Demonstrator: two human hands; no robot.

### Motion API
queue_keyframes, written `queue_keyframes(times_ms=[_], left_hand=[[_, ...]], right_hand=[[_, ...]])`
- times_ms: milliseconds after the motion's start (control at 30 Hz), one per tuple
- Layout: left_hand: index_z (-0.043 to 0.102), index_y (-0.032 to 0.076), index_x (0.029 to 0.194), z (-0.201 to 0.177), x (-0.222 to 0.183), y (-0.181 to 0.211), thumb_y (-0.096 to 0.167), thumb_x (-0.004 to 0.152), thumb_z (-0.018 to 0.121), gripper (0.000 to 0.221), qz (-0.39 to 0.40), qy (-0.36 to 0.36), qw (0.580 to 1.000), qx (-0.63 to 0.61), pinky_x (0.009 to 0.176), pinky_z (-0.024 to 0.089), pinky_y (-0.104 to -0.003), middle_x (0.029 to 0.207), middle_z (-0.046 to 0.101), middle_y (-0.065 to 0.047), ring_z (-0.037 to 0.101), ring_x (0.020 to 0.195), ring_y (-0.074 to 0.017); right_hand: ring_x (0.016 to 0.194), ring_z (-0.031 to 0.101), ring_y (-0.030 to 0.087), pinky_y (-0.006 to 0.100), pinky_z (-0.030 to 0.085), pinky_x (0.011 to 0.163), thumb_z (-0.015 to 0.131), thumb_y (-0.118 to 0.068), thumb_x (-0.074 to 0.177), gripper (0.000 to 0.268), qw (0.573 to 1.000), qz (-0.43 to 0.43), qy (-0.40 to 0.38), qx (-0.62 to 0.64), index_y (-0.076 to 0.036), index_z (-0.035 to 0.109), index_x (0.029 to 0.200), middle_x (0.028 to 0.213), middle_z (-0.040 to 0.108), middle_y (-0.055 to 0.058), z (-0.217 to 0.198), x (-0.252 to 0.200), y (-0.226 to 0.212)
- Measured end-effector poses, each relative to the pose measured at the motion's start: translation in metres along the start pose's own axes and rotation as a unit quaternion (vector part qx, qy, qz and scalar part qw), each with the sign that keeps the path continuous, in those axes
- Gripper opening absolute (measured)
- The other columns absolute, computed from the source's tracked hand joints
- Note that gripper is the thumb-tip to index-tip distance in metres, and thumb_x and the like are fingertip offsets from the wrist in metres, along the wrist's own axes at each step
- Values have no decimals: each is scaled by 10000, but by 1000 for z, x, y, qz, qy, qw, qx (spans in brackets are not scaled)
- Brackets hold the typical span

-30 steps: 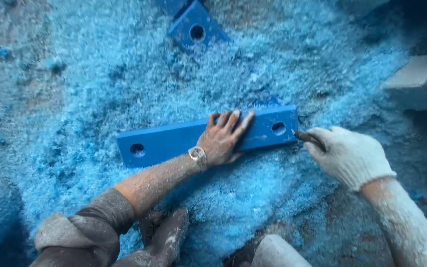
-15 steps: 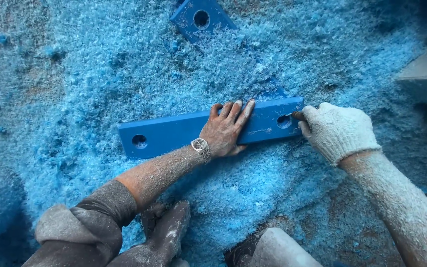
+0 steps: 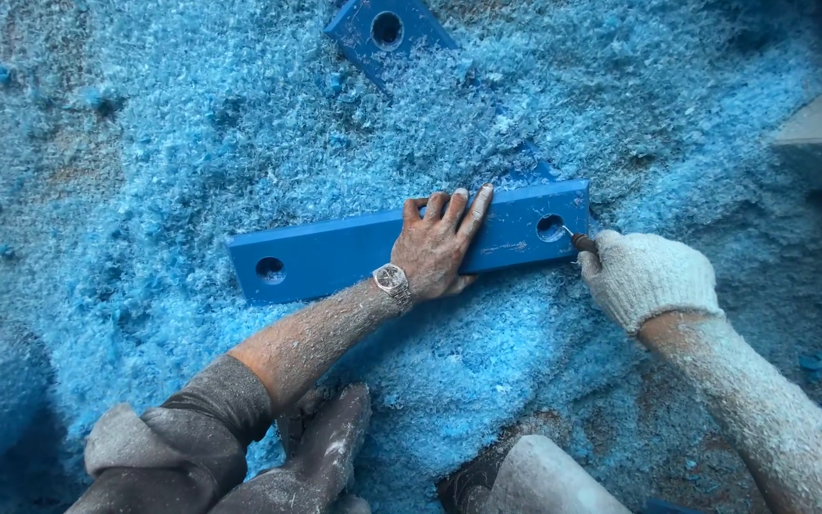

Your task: Deburring the holes and edges of blue plastic blocks using a manual scraper tool on a production floor.

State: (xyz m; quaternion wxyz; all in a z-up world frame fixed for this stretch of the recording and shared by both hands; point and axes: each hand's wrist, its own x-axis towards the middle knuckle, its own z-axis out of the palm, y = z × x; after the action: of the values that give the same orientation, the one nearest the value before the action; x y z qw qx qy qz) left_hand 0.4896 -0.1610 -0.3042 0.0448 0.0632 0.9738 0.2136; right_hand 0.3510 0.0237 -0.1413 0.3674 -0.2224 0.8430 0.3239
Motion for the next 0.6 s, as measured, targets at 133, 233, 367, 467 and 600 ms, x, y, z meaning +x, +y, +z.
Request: queue_keyframes(times_ms=[133, 233, 367, 467, 600], left_hand=[[172, 83, 1629, 1, 0, 0, 628, 584, 912, 1391, 4, 2, 1000, 4, 889, 377, -531, 1364, 447, -131, 489, 1155, -318], [208, 39, 1616, -11, 2, 2, 577, 607, 891, 1332, 10, -25, 1000, 5, 940, 376, -553, 1365, 462, -161, 483, 1211, -345], [221, -11, 1608, -19, 3, 1, 507, 645, 869, 1271, 22, -52, 998, -3, 1009, 356, -568, 1375, 467, -203, 469, 1263, -377], [179, -26, 1610, -22, 4, 0, 515, 647, 862, 1299, 35, -53, 998, 2, 1004, 355, -556, 1364, 465, -209, 467, 1250, -379], [172, -46, 1607, -25, 4, 1, 499, 678, 869, 1282, 46, -49, 998, 1, 1007, 357, -551, 1363, 460, -227, 453, 1250, -390]], right_hand=[[740, 773, 247, 399, 612, 652, 435, -508, 1050, 379, 1000, -6, -18, -2, -223, 685, 1057, 838, 785, 27, 1, -6, -10], [841, 777, 303, 448, 615, 743, 425, -439, 1026, 381, 999, -28, -15, 23, -150, 674, 1036, 854, 782, 95, -6, -16, -18], [906, 777, 382, 508, 607, 792, 422, -301, 960, 325, 997, -56, -3, 61, -91, 663, 1016, 866, 773, 155, -14, -22, -34], [930, 773, 386, 510, 608, 803, 458, -196, 946, 293, 996, -67, -3, 51, -49, 691, 1045, 877, 775, 140, -35, -25, -44], [943, 771, 385, 520, 611, 804, 483, -202, 934, 307, 995, -90, 3, 46, -47, 727, 1039, 881, 782, 151, -47, -18, -45]])
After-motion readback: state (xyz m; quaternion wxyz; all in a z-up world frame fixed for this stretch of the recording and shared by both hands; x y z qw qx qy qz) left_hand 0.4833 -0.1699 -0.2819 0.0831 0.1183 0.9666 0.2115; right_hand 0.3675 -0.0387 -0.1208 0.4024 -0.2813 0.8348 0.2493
